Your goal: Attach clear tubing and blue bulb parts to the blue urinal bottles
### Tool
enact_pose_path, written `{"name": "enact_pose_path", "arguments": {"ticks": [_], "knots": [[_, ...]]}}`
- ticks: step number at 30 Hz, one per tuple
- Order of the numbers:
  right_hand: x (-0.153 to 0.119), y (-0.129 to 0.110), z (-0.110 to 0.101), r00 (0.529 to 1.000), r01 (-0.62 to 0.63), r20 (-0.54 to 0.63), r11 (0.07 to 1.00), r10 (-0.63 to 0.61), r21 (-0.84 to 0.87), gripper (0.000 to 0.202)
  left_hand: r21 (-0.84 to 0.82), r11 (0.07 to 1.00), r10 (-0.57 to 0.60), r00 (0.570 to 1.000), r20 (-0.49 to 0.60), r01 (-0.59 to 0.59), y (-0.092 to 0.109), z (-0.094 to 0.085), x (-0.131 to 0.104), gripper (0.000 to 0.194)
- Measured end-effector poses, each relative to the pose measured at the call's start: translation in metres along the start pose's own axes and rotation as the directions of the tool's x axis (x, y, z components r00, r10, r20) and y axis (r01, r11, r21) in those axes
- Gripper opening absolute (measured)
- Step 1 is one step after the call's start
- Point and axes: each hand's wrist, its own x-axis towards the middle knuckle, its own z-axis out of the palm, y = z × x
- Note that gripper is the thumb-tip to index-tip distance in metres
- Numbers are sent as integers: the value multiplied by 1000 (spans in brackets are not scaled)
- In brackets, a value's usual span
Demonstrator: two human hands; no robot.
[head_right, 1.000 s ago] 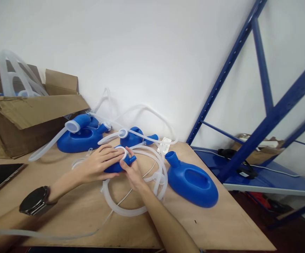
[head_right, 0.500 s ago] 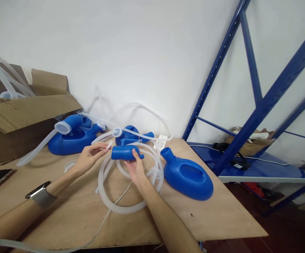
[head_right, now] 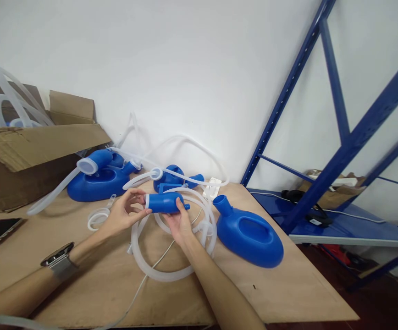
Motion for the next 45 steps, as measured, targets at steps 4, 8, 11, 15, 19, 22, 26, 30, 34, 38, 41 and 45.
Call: {"name": "enact_pose_path", "arguments": {"ticks": [4,8,11,15,19,22,26,30,34,38,41,45], "knots": [[-1,-2,0,1000,-1,12,1000,1,-14,43,96,990,96,995,38,-99,1,-5,4,43],[-4,-3,0,999,-21,45,999,23,-33,47,103,977,184,981,58,-189,2,-12,9,38],[-11,3,2,994,-40,97,997,47,-73,55,-107,991,94,980,175,-75,3,-11,5,40],[-28,14,8,985,1,170,986,28,-168,72,-273,962,6,995,100,22,13,3,-8,37],[-47,21,17,988,21,156,981,9,-193,75,-462,882,2,981,-196,-94,28,19,-21,53],[-55,22,19,988,54,153,974,-20,-222,73,-398,903,87,976,-199,-162,33,22,-29,61],[-52,24,15,996,16,91,979,2,-206,72,-209,937,246,954,-171,-279,25,21,-36,67],[-36,21,16,993,-67,82,981,83,-181,62,-90,939,324,941,-102,-333,12,15,-23,66],[-21,3,20,997,-57,40,993,62,-102,48,274,944,219,969,-111,-182,11,-16,8,56],[-14,-21,20,996,25,-81,999,-24,19,38,743,651,-200,979,-28,155,17,-73,29,44],[-11,-29,17,990,29,-137,1000,-27,11,32,889,430,-541,834,110,161,12,-105,27,39],[-6,-25,13,985,-21,-173,997,8,-69,29,919,383,-671,713,204,97,-1,-110,17,52]]}}
